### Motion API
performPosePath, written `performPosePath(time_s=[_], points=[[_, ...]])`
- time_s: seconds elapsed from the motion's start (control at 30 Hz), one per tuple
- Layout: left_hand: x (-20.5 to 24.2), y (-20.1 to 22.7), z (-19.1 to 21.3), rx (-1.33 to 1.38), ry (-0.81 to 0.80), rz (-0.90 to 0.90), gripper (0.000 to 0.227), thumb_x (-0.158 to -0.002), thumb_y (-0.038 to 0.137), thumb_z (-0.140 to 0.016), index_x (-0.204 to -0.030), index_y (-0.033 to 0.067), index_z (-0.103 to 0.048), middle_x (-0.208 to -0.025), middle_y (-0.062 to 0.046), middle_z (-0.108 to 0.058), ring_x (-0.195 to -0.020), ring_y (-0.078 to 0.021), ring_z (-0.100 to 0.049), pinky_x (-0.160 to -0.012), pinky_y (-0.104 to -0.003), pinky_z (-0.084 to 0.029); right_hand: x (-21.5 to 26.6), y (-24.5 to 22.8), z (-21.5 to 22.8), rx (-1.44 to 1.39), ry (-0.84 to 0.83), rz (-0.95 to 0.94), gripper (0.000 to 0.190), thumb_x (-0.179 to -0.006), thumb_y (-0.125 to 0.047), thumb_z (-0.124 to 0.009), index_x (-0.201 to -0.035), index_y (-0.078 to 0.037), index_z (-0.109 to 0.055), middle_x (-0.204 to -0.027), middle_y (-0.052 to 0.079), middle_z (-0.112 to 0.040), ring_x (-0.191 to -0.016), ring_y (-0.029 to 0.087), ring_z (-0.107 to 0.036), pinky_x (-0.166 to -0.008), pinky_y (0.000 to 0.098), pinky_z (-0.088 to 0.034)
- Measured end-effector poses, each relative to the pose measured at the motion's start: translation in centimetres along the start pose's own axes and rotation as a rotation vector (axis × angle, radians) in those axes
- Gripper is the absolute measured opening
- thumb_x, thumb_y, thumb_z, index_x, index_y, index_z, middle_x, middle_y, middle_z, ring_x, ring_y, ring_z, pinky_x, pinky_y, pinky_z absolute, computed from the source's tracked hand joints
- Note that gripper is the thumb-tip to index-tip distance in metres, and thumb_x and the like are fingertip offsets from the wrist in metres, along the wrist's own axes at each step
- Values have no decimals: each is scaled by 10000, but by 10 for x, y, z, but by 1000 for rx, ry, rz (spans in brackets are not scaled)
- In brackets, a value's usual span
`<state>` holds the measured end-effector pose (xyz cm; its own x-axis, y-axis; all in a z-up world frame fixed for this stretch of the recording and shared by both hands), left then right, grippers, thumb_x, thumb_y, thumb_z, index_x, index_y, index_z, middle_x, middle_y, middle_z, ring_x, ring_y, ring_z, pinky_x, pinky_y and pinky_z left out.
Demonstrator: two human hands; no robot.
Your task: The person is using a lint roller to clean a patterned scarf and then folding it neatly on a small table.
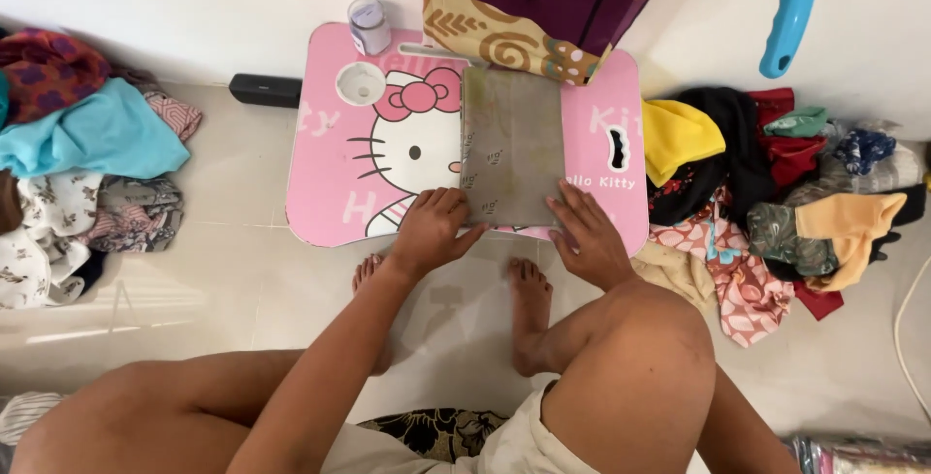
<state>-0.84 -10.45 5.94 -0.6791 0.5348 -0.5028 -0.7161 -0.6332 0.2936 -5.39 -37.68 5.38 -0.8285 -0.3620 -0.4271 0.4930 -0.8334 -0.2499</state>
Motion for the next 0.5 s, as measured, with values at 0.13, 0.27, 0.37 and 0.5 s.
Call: performPosePath(time_s=[0.13, 0.27, 0.37, 0.5], points=[[5, -6, -29, -40, 44, 256, 282, -897, 389, -743, -939, 115, -695, -931, -22, -624, -907, -232, -683, -770, -380, -543, -6, -2, 2, -95, 66, -1, 484, -960, -186, -696, -1426, -92, -606, -1580, 181, -473, -1394, 365, -499, -1191, 471, -387], [10, -1, -35, 102, 25, 510, 238, -873, 233, -751, -1049, 87, -685, -844, -52, -650, -789, -300, -723, -712, -415, -570, 1, -2, -10, 91, -11, 79, 447, -989, -322, -656, -1413, -183, -635, -1540, 57, -552, -1417, 286, -498, -1206, 454, -367], [15, 8, -28, 168, 16, 555, 235, -858, 170, -759, -1057, 78, -676, -798, -59, -681, -759, -310, -741, -699, -426, -583, 9, 2, -11, 121, -35, 59, 457, -1022, -373, -591, -1442, -197, -613, -1562, 28, -531, -1443, 274, -468, -1212, 474, -348], [17, 11, -22, 217, -21, 600, 225, -856, 145, -753, -1053, 83, -666, -752, -50, -690, -729, -280, -747, -691, -396, -594, 11, -3, -4, 92, -36, 44, 466, -1015, -361, -590, -1449, -192, -604, -1584, 41, -507, -1449, 285, -457, -1219, 483, -335]])
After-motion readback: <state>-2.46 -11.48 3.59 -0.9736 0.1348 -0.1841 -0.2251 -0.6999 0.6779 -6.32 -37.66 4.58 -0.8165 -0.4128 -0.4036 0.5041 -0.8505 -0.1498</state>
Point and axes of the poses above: each hand's wrist, its own x-axis away from the middle knuckle, its own z-axis out of the back of the hand, y = z × x, the point moved 3 cm from there along -x, towards the middle knuckle
